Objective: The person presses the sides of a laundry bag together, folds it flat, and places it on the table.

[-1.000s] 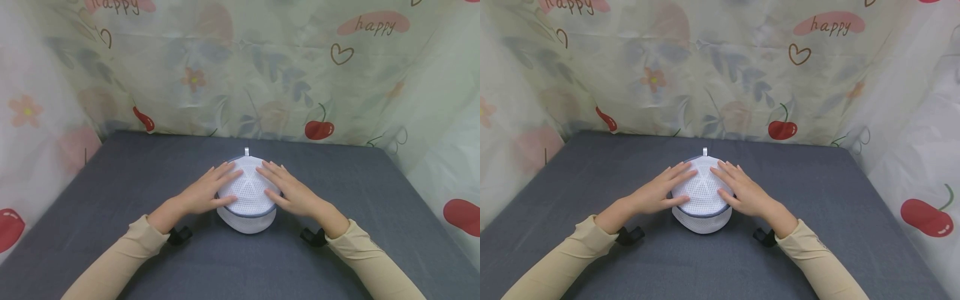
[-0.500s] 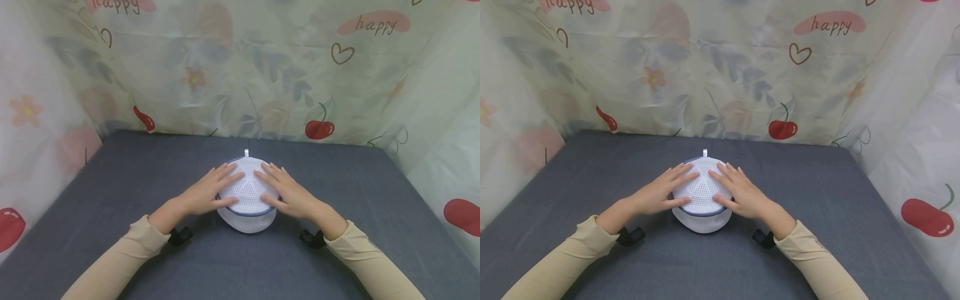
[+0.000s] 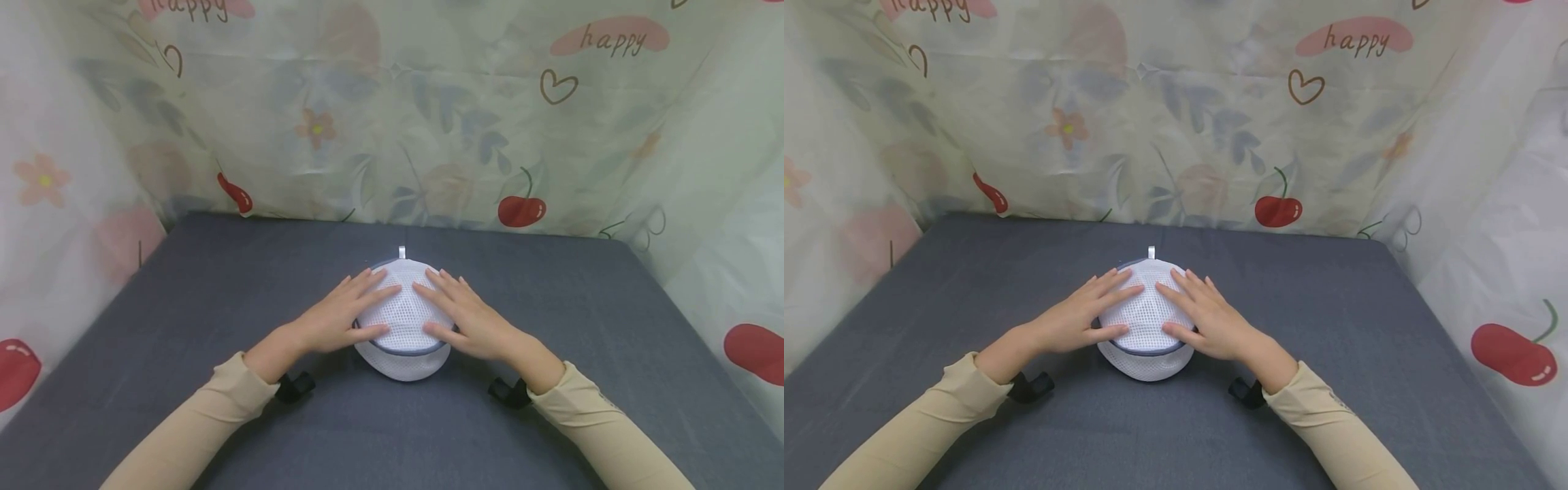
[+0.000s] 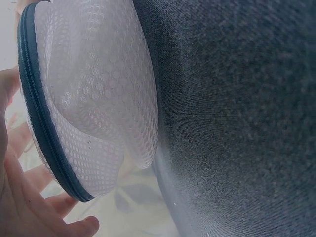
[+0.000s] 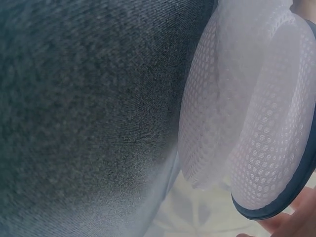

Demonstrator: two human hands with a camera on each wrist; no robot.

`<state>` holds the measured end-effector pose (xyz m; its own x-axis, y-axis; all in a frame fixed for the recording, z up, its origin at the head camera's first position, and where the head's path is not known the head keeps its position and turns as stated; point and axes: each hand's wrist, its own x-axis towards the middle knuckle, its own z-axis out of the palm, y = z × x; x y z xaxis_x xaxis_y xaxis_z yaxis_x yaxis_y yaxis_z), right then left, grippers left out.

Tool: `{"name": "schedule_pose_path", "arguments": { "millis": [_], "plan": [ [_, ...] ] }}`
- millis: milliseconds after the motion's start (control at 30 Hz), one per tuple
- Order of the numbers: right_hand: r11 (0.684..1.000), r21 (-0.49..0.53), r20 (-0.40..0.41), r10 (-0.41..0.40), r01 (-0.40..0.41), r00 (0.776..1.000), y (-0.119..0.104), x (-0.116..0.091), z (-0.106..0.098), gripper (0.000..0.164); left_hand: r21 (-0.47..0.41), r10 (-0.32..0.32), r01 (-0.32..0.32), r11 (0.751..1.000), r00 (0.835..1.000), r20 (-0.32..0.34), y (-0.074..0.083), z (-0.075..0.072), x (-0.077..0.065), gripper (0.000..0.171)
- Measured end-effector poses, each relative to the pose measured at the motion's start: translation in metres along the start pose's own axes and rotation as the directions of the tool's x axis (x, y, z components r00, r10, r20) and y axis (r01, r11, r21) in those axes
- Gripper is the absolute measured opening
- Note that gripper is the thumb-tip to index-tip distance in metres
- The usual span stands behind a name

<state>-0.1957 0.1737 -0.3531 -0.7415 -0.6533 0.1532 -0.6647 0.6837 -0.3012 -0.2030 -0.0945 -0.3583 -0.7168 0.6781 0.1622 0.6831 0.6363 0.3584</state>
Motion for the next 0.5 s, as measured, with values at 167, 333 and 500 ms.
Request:
{"name": "schedule_pose_path", "arguments": {
  "millis": [167, 333, 500],
  "plan": [
    [1.000, -0.013, 0.001, -0.010, 0.010, 1.000, 0.0009, 0.0001, 0.0016, 0.062, -0.002, -0.004, 0.004, 1.000, 1.000, 0.011, 0.0003, 0.0004, -0.0006, 0.065],
    [1.000, -0.024, 0.000, -0.018, 0.018, 1.000, 0.0020, 0.0004, 0.0035, 0.062, 0.002, -0.005, 0.005, 1.000, 1.000, 0.020, -0.0005, 0.0018, -0.0007, 0.064],
    [1.000, -0.022, 0.010, -0.013, 0.013, 1.000, 0.0017, 0.0006, 0.0041, 0.062, 0.011, -0.010, 0.010, 1.000, 0.999, 0.035, -0.0001, 0.0021, -0.0008, 0.065]
  ]
}}
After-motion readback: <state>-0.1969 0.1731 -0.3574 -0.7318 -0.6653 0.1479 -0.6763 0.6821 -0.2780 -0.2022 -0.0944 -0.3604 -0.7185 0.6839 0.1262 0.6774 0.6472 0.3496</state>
